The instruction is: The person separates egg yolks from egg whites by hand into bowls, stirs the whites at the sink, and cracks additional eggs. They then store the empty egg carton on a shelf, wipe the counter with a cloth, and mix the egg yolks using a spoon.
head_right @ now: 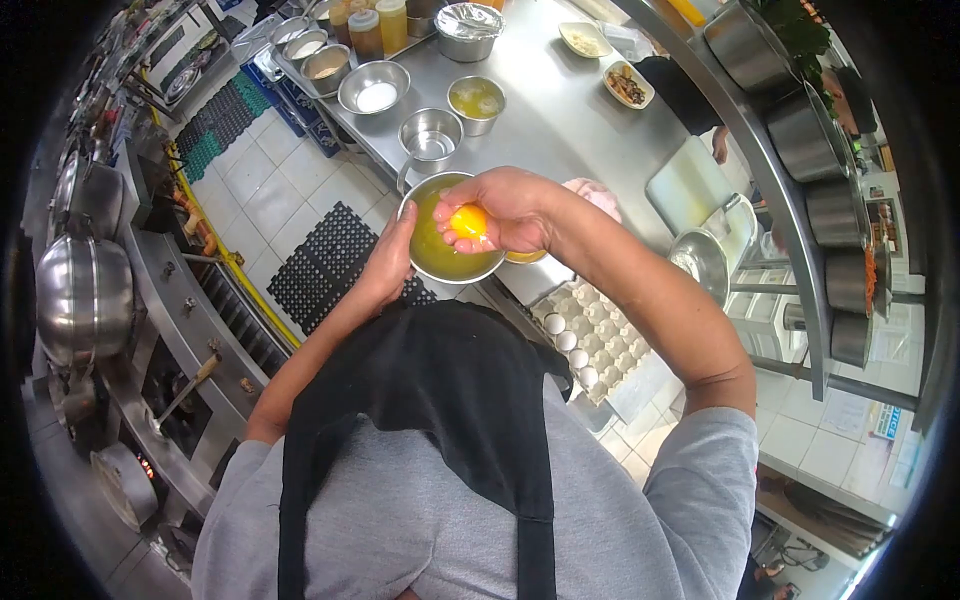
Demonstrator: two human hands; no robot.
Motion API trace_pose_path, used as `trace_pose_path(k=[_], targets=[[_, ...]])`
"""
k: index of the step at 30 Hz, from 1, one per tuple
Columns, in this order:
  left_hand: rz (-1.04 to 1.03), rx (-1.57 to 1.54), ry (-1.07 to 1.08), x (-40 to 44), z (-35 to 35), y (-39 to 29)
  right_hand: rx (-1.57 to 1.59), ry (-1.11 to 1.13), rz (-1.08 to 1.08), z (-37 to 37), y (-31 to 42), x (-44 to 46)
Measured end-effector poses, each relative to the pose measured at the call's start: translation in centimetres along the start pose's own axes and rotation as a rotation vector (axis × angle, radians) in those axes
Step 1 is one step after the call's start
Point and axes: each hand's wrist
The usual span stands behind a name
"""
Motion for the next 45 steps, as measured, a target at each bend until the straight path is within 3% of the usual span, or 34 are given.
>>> trace_pose_path(k=[17,29,38,41,45], targets=[[0.004,-0.105,0.096,0.8,-2.9,-1.0,0.105,-0.035,0.069,0.9,2.0,-5.4],[0.016,-0.137,0.18,2.2,-4.8,2.1,0.145,-0.113,0.091,2.9,1.2,-6.9],[0.059,-0.137,0.145,1.3,-6.1,2.0,0.156,-0.163,0.112,4.6,-0.5,-6.1],[-0.039,-0.18,0.061,1.4,-6.9,2.9,0.157,-0.158,0.088,5.2,-0.7,-6.0],[0.07,-0.149,0.113,0.0,-6.7,1.2,0.219,-0.128,0.037,6.5,-1.2,-5.3]])
Point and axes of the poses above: each hand's wrist, its own x-axis towards the middle knuckle, its own z-axis out of the back of the hand, y = z × x, and after that the axes turned 9 degrees about x, right-handed
